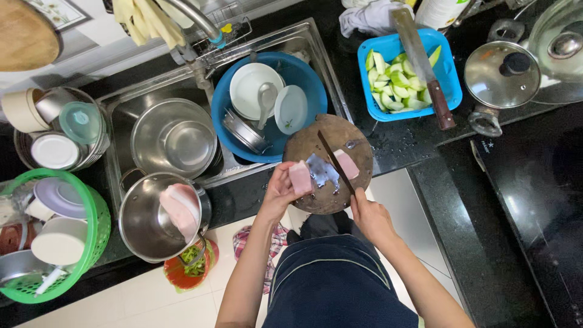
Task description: The person washes a piece of pork in a metal bowl under running water, then places it on a wooden cutting board and slices it into smaller pieces using a knife.
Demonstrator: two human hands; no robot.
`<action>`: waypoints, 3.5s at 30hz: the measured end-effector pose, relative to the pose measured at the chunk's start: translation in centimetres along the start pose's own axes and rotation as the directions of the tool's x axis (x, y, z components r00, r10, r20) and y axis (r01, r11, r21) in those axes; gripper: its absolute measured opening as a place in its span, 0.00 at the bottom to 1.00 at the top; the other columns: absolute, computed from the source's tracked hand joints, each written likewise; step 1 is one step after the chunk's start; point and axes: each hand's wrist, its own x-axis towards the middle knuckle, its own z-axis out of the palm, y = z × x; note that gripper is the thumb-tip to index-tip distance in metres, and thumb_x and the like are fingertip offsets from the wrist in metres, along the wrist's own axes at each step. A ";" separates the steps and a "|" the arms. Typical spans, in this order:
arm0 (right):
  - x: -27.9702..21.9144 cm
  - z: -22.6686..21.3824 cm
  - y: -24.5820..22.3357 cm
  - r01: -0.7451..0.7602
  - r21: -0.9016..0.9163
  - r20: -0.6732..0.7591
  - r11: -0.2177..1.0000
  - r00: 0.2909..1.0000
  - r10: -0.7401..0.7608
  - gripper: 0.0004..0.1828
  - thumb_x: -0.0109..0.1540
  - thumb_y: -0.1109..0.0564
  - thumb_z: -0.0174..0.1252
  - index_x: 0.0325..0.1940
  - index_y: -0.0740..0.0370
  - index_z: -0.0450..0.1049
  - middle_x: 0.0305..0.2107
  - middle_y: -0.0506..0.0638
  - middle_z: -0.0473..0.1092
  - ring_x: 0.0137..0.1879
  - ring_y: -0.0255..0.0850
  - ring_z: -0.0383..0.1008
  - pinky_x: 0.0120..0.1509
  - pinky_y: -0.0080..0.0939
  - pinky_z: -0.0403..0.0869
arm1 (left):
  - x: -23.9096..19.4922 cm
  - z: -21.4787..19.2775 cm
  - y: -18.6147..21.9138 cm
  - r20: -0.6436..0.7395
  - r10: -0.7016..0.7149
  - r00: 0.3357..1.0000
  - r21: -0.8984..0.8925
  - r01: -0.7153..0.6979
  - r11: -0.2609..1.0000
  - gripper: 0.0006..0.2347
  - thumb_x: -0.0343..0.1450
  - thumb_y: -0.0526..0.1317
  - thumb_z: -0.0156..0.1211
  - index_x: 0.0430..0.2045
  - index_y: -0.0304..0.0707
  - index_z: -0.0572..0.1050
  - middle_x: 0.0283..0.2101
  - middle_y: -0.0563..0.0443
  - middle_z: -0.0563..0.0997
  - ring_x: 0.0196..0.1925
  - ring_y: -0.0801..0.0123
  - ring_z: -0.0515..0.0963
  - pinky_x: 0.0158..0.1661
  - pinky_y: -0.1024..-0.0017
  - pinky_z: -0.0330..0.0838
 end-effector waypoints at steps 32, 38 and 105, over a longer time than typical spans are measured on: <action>-1.2 -2.5 -8.0 -0.335 0.884 0.303 0.325 0.942 0.145 0.11 0.67 0.54 0.58 0.40 0.65 0.71 0.15 0.47 0.68 0.14 0.35 0.68 0.16 0.38 0.68 | -5.7 3.6 1.5 -0.088 -0.271 0.959 -0.133 0.258 0.957 0.22 0.69 0.38 0.66 0.57 0.33 0.68 0.52 0.49 0.81 0.55 0.66 0.82 0.55 0.65 0.78; -2.2 -2.7 -6.7 -0.238 0.646 0.126 0.725 0.970 0.207 0.15 0.68 0.52 0.54 0.56 0.63 0.70 0.16 0.57 0.69 0.20 0.50 0.71 0.23 0.50 0.69 | -2.3 1.8 -7.1 -0.319 -0.145 0.937 -0.012 0.149 0.989 0.15 0.73 0.39 0.65 0.51 0.32 0.73 0.47 0.45 0.83 0.47 0.68 0.83 0.46 0.72 0.78; 2.1 -2.9 2.5 0.051 -0.058 0.251 0.997 0.967 -0.035 0.11 0.68 0.48 0.47 0.47 0.55 0.64 0.24 0.68 0.75 0.34 0.71 0.75 0.40 0.72 0.72 | -3.4 3.8 -6.4 -0.259 0.164 0.952 0.419 -0.042 0.907 0.13 0.75 0.31 0.60 0.54 0.36 0.73 0.50 0.50 0.80 0.55 0.67 0.78 0.55 0.70 0.71</action>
